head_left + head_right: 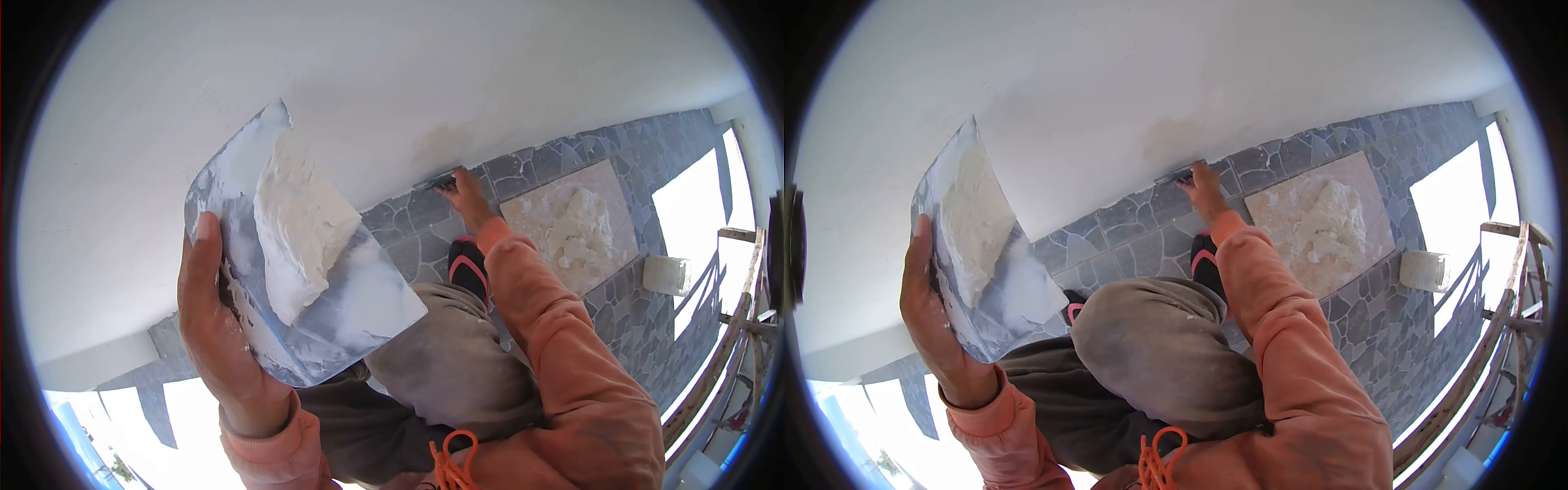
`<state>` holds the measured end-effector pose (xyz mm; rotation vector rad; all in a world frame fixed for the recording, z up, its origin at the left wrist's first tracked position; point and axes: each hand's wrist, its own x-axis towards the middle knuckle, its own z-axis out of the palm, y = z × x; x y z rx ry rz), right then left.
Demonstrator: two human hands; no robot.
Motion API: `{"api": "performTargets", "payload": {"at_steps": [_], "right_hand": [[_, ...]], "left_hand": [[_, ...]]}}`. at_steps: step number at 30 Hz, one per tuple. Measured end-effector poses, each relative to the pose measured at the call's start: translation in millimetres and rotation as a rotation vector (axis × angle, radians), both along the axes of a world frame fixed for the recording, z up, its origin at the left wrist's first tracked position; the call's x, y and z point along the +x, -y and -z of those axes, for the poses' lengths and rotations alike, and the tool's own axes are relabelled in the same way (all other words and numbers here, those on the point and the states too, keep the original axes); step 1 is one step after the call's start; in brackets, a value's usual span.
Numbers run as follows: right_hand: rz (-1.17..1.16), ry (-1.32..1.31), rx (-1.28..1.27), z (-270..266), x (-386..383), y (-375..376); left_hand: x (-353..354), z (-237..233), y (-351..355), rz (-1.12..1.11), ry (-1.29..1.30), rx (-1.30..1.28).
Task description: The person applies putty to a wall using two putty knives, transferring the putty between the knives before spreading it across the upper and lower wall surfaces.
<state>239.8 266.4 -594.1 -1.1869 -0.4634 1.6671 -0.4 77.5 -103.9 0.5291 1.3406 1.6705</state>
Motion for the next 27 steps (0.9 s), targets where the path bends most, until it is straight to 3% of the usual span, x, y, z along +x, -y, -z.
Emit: {"api": "performTargets", "payload": {"at_steps": [1,5,10,23,27], "right_hand": [[0.109,-0.155,-0.141,-40,-5,6],[0.16,-0.21,-0.199,-127,-11,10],[0.15,-0.216,-0.159,-171,-13,12],[0.076,-0.272,0.095,-310,-7,44],[0.065,-0.312,0.113,-289,20,64]], "left_hand": [[-2,1,1,0.016,0.0,0.01],[-6,-1,11,0.219,0.086,0.168],[-15,3,13,0.298,0.261,0.222],[-17,5,13,0.262,0.212,0.217],[-16,4,12,0.249,0.213,0.202]]}}
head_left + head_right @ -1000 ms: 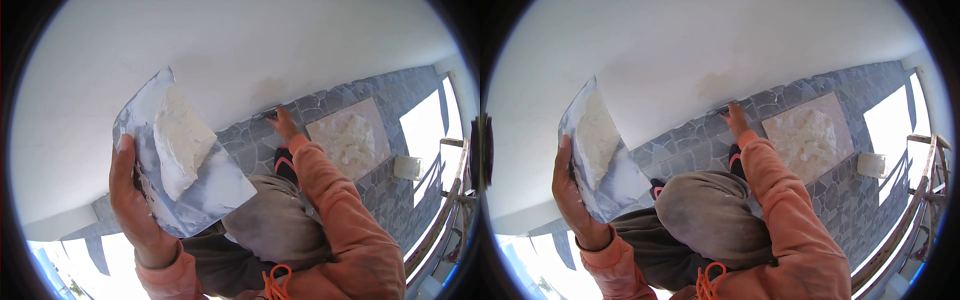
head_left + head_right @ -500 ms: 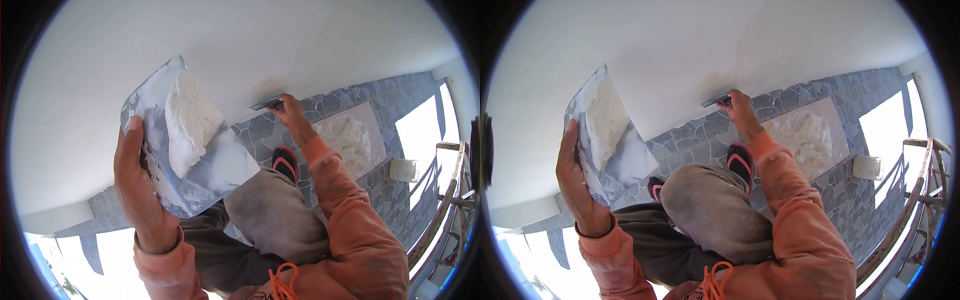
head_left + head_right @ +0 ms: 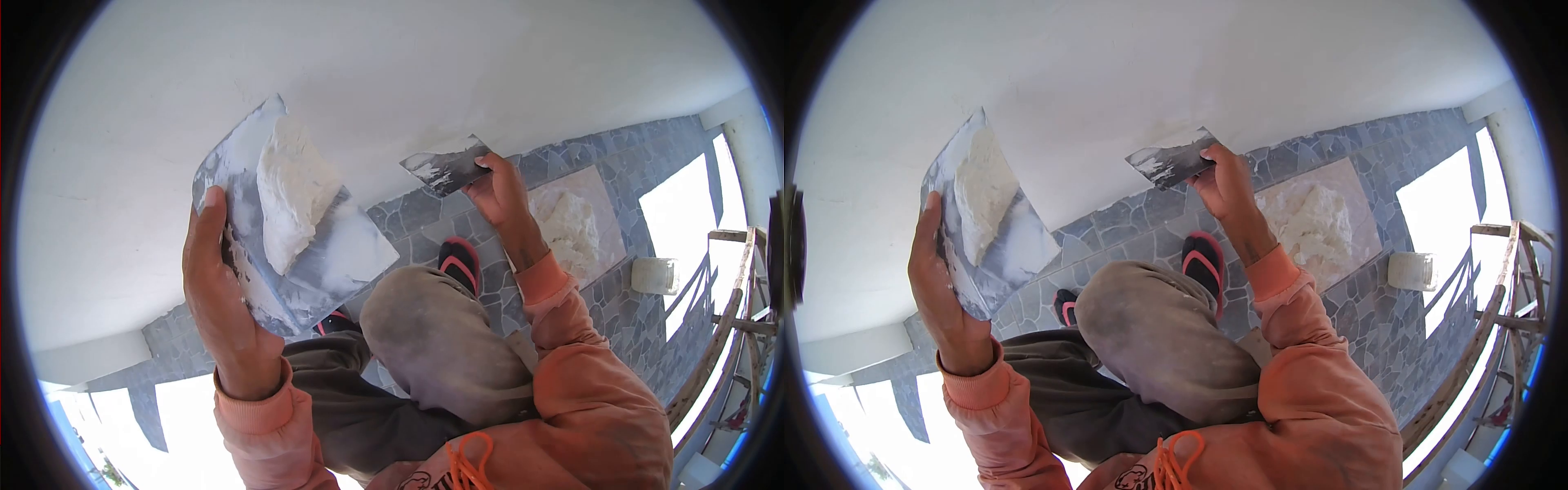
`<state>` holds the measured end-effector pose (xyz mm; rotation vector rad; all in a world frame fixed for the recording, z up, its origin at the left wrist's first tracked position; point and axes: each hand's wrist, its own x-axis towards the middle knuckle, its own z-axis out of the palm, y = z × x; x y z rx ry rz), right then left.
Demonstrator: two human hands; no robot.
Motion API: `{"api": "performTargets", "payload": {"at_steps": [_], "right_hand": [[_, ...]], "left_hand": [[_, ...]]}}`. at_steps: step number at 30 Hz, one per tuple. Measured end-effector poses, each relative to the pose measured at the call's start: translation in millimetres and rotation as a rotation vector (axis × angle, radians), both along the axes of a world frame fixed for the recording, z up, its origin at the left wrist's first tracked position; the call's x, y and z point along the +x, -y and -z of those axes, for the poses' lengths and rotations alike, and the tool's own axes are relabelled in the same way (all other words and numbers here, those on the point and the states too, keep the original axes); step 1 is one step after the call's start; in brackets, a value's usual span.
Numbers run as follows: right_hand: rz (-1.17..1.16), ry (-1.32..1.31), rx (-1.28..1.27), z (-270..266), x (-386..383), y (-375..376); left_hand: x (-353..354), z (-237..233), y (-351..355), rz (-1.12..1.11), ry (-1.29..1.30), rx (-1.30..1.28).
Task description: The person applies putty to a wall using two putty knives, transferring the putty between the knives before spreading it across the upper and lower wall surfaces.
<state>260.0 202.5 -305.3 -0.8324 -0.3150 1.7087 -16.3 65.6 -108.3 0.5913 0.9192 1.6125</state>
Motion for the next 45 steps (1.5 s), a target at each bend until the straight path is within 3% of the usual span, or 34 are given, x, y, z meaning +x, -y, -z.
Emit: {"api": "performTargets", "payload": {"at_steps": [5,8,17,28,37,45], "right_hand": [[0.011,0.025,-0.252,118,13,11],[-0.004,0.079,-0.274,149,7,6],[-0.049,0.132,-0.265,142,-16,0],[-0.083,0.118,-0.208,138,-23,1],[-0.095,0.115,-0.199,143,-24,0],[-0.125,0.172,-0.139,153,-19,10]], "left_hand": [[3,1,-1,-0.023,-0.015,-0.04],[5,-2,-3,-0.026,-0.049,-0.063],[3,2,0,0.053,-0.053,0.025],[11,-1,-7,-0.131,-0.224,-0.12],[3,2,-3,0.007,-0.13,-0.014],[5,1,-3,-0.003,-0.063,-0.031]]}}
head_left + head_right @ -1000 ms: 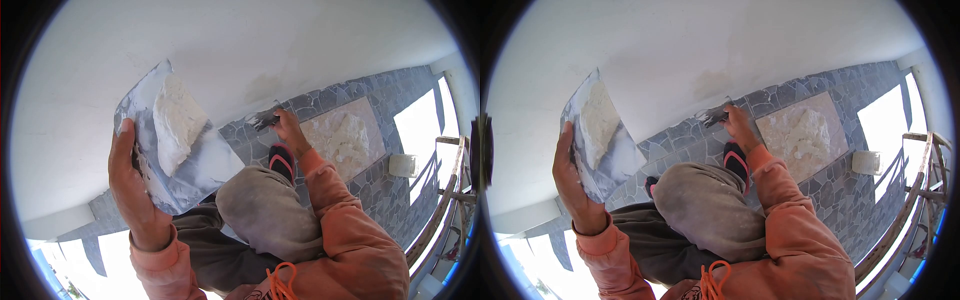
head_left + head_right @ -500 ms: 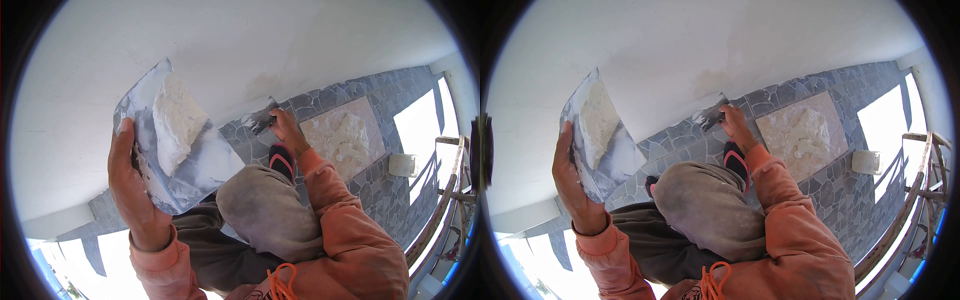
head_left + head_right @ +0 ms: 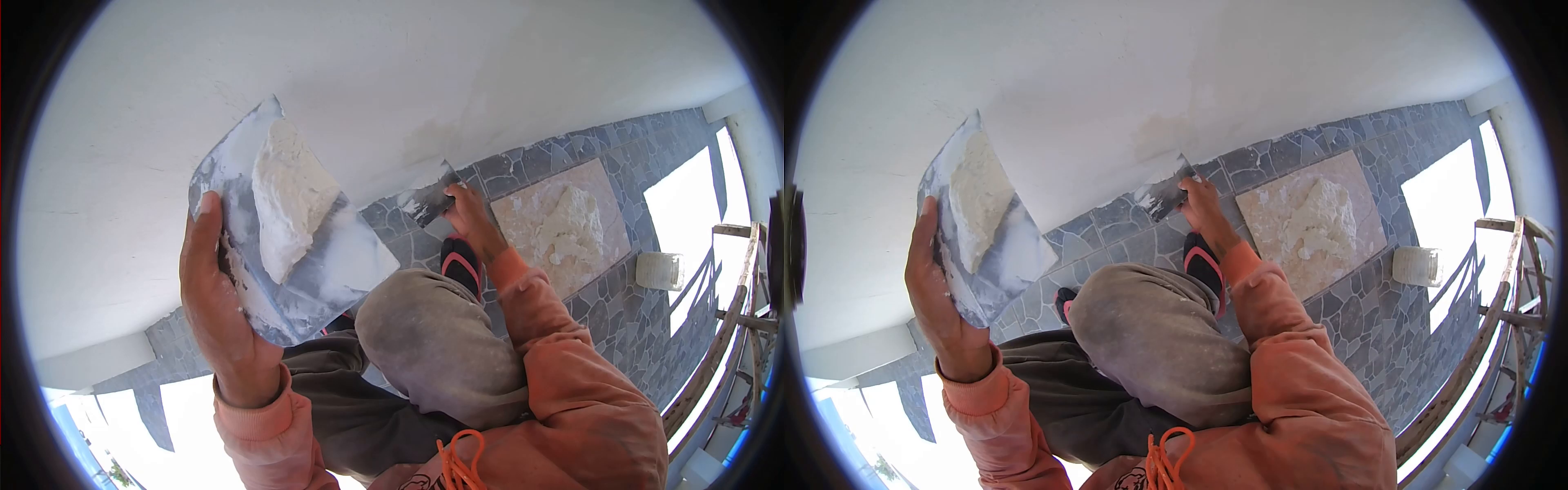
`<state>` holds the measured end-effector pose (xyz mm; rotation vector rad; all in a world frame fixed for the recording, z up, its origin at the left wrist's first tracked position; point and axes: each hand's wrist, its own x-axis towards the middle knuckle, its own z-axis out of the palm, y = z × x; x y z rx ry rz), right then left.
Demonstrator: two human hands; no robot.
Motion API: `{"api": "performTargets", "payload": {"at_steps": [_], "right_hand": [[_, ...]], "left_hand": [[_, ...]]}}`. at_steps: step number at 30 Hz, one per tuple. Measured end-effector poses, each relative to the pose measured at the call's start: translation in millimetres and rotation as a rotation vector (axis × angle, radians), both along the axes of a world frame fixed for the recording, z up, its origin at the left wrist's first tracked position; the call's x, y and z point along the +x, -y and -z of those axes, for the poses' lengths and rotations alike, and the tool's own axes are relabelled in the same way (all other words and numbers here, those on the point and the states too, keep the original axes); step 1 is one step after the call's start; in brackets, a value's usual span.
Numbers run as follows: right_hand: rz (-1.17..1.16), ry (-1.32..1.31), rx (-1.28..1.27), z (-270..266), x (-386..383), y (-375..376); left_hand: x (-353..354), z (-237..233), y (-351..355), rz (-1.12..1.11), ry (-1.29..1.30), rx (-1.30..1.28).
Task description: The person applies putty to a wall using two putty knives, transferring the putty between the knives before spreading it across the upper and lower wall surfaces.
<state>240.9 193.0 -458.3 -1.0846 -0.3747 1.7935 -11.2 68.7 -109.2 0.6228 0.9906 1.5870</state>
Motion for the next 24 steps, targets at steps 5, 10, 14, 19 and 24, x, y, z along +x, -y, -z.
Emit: {"api": "performTargets", "payload": {"at_steps": [5,10,14,19,24], "right_hand": [[-0.056,0.052,0.102,-36,5,28],[-0.345,0.591,0.337,-122,14,57],[-0.43,0.798,0.965,-197,4,70],[-0.386,0.98,1.556,-265,-16,82],[-0.38,1.122,1.656,-293,-28,97]], "left_hand": [[8,-1,-3,-0.147,-0.113,-0.059],[6,0,-5,-0.161,0.01,-0.088],[16,0,-9,-0.248,0.081,-0.112],[26,0,-15,-0.298,0.115,-0.023],[31,-3,-14,-0.343,0.15,-0.013]]}}
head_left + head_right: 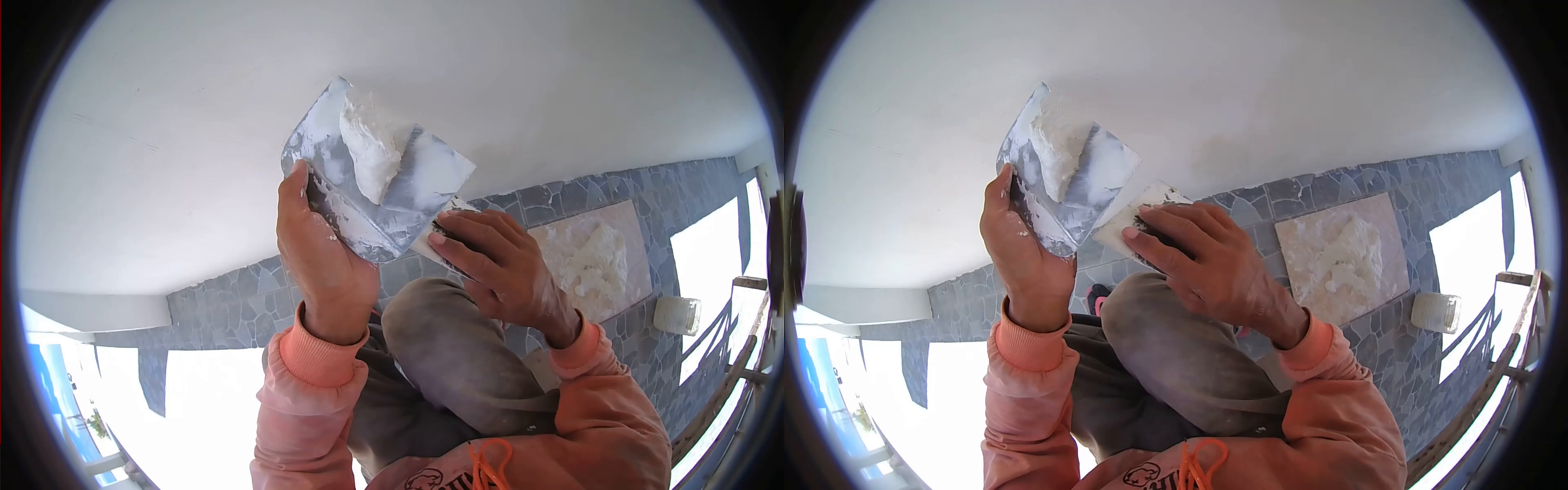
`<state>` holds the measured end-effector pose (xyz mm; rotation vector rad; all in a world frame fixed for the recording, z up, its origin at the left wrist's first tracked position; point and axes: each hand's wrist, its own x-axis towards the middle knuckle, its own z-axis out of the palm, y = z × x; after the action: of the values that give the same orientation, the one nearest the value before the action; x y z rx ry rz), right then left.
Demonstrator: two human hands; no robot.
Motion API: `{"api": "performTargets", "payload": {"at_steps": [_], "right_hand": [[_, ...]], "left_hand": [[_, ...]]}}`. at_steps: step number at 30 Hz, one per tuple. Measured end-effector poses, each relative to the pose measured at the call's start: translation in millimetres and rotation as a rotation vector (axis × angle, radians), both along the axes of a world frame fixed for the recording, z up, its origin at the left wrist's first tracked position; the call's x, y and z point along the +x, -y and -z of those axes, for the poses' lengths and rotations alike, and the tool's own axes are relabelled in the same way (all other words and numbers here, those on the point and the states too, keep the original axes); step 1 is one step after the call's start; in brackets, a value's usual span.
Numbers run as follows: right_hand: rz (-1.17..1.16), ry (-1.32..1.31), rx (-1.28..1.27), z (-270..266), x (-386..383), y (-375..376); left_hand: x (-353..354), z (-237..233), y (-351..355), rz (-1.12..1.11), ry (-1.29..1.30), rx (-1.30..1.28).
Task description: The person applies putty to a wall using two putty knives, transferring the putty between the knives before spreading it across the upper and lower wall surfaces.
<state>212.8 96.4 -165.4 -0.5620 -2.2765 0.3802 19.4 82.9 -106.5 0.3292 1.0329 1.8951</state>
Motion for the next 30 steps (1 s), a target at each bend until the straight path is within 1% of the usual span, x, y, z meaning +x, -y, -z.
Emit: {"api": "performTargets", "payload": {"at_steps": [3,9,12,15,18,20,22,23,24,25,27,29,30], "right_hand": [[0.033,0.003,0.121,0,-8,3],[0.033,0.013,0.141,-5,-19,13],[0.084,0.088,0.201,-1,-17,12],[0.117,0.09,0.126,11,-9,9],[0.156,0.03,-0.145,37,10,2],[0.289,-0.108,-0.537,77,23,-4],[0.631,0.037,-1.207,119,40,-26],[0.51,-0.435,-1.382,192,51,-37],[0.36,-0.919,-1.505,262,63,-45],[0.441,-0.516,-1.21,287,74,-49],[0.524,0.25,-0.568,319,88,-60],[0.499,-0.69,-1.375,343,79,-82],[0.432,-1.205,-1.727,355,76,-91]], "left_hand": [[2,-2,1,-0.002,0.028,-0.002],[0,0,2,-0.001,0.025,0.025],[-2,-1,0,0.002,0.037,0.024],[-2,-4,0,-0.027,0.009,0.011],[-1,-11,3,-0.035,-0.052,-0.009],[-5,-7,5,-0.025,-0.112,0.01],[-5,-10,8,-0.041,-0.1,-0.02],[-5,-11,9,-0.067,-0.118,-0.049],[-7,-9,10,-0.059,-0.152,-0.057],[-9,-8,12,-0.052,-0.187,-0.065],[-11,-5,11,-0.029,-0.238,-0.082],[-10,-6,9,-0.014,-0.254,-0.105],[-8,-7,8,-0.014,-0.253,-0.116]]}}
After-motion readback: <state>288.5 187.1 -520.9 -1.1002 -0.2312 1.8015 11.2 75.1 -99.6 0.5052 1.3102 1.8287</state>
